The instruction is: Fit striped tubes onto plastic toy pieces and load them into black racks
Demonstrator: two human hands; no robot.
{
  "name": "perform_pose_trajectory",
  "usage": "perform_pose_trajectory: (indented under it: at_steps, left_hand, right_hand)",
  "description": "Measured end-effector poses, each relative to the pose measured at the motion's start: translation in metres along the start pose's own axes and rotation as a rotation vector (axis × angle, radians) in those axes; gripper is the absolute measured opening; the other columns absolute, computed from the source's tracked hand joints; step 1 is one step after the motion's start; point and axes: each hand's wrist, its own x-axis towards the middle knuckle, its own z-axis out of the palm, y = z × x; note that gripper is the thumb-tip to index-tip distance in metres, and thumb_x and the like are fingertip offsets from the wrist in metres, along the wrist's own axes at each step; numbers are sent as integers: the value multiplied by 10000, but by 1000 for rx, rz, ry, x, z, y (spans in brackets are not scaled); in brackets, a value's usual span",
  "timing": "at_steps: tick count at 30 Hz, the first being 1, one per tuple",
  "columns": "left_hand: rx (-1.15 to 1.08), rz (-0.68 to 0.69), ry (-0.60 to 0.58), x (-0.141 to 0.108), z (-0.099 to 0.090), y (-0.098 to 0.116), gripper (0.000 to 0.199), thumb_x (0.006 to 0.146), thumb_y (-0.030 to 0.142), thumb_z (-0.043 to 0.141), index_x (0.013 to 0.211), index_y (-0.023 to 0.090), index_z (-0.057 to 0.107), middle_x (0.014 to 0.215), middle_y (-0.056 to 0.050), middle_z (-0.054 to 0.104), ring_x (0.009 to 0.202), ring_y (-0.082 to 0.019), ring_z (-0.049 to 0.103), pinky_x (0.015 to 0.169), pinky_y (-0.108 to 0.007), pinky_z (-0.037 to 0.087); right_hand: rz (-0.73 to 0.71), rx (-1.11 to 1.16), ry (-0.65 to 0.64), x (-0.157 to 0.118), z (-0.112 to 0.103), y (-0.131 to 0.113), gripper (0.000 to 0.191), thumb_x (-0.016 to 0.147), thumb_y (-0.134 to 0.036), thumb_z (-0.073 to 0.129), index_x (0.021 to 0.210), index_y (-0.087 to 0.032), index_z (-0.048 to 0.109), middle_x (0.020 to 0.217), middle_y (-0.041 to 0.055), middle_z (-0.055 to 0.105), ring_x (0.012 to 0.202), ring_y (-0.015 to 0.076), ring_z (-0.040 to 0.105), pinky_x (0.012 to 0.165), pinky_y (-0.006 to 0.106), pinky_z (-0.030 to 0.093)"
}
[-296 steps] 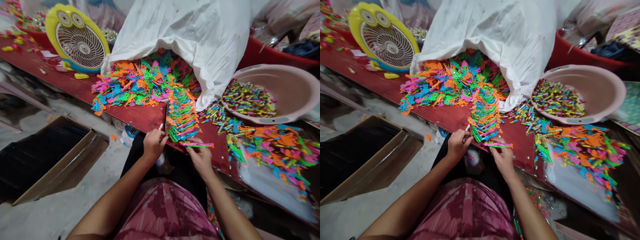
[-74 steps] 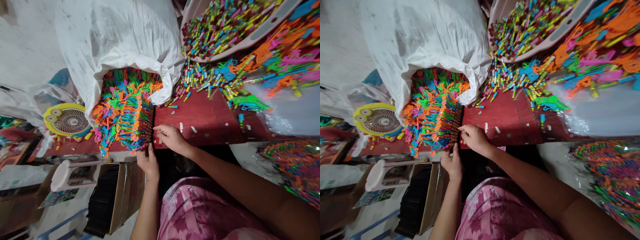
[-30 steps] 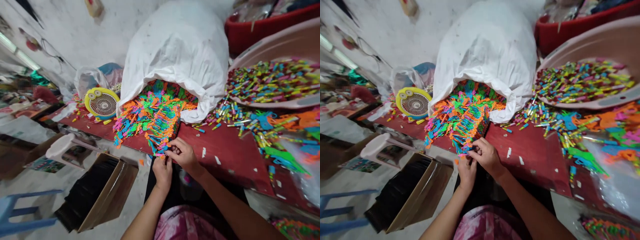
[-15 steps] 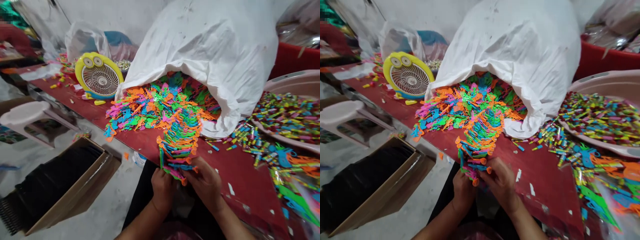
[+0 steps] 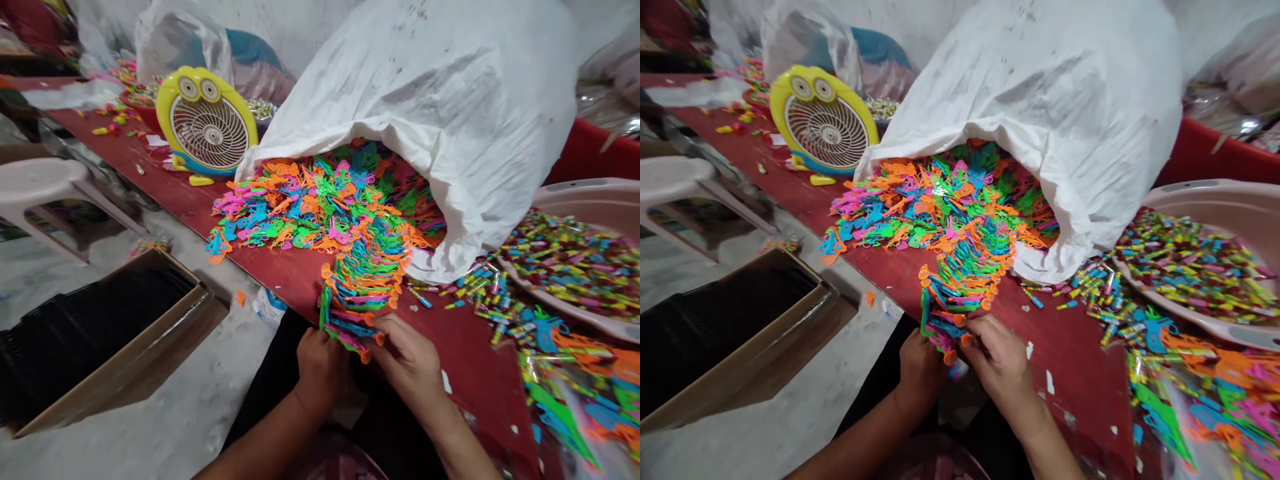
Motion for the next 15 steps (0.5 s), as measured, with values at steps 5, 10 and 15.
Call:
perform_pose_trajectory:
  at_steps: [5, 10, 15]
  left_hand:
    - [28, -19, -39, -1, -1, 1, 245, 854, 120, 532, 630, 209, 575, 555, -16, 607, 547, -163, 575, 558, -301, 329]
    - [12, -63, -75, 2, -4, 0, 229, 817, 164, 560, 594, 203, 587, 553, -39, 611, 539, -171, 577, 543, -288, 322]
    - [99, -157, -224, 6, -4, -3, 217, 864, 233, 536, 699, 190, 672, 652, -75, 687, 607, -204, 626, 551, -285, 332]
  right_hand:
    - [25, -1, -6, -1, 8, -4, 173, 958, -220, 527, 816, -224, 627, 691, 5, 634, 622, 135, 611, 566, 232, 445]
    - [43, 68, 6, -2, 20, -7, 85, 930, -221, 578, 882, -218, 648, 736, 6, 661, 656, 135, 628, 587, 219, 461]
    - [97, 128, 23, -6, 17, -2, 95, 942, -252, 574, 926, -215, 661, 786, 17, 662, 708, 143, 624, 630, 232, 472]
